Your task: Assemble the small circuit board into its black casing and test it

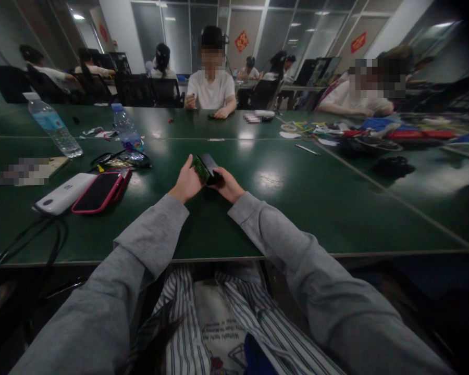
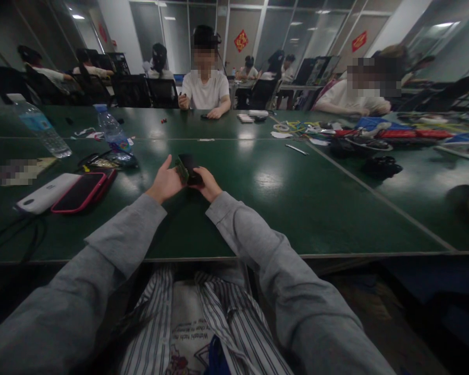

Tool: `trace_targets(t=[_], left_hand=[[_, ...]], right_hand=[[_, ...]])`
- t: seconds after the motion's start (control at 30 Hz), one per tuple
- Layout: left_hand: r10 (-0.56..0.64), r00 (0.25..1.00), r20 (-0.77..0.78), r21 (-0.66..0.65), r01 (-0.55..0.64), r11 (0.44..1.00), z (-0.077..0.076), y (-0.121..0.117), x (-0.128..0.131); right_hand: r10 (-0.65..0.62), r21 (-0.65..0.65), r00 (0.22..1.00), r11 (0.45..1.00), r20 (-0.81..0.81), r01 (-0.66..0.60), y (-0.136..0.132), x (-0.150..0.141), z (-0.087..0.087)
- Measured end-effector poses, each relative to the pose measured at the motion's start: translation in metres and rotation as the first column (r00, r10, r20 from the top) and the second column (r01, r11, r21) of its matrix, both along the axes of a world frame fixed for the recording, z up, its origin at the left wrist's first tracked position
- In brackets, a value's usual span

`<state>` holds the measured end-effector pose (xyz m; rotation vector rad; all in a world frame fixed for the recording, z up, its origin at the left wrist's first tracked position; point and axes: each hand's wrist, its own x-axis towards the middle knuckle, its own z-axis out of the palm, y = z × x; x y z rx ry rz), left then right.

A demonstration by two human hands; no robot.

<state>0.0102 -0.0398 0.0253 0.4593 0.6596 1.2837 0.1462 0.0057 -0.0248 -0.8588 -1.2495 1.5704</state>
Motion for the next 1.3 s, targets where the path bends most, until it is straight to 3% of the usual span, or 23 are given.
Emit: trace_targets(t=[0.1,0.23,0.37,0.7,0.93,1.3], left_hand=[[0.065,0.987,-0.149,0.064,-0.056,0.996,-0.007,0.003,0.005],[0.165,0.942,-0.292,0.173,-0.118,0.978,-0.022,0.009,0.01],[0.197,0.936,-0.292,0.189,-0.146,0.971,-0.029,0.013,0.01],[0.226,0.931,-0.288,0.209,-0.169,0.963,-0.029,0.01,0.01],[0.298,0.878,-0.375,0.288,-0.195,0.938,-0.031,0.014,0.008],[0.25,0.894,-0.372,0.268,-0.154,0.951,-0.035,0.019,0.004]], right_hand=[[0.035,-0.147,0.988,0.987,-0.151,-0.058,0.002,0.006,0.005],[0.038,-0.155,0.989,0.986,-0.14,-0.06,0.001,0.009,0.006],[0.039,-0.154,0.99,0.986,-0.133,-0.06,0.0,0.007,0.004],[0.046,-0.272,0.977,0.957,-0.211,-0.104,-0.004,0.007,0.011],[0.047,-0.422,0.946,0.887,-0.319,-0.187,-0.011,0.007,0.021],[0.038,-0.368,0.946,0.916,-0.321,-0.161,-0.009,0.005,0.018]])
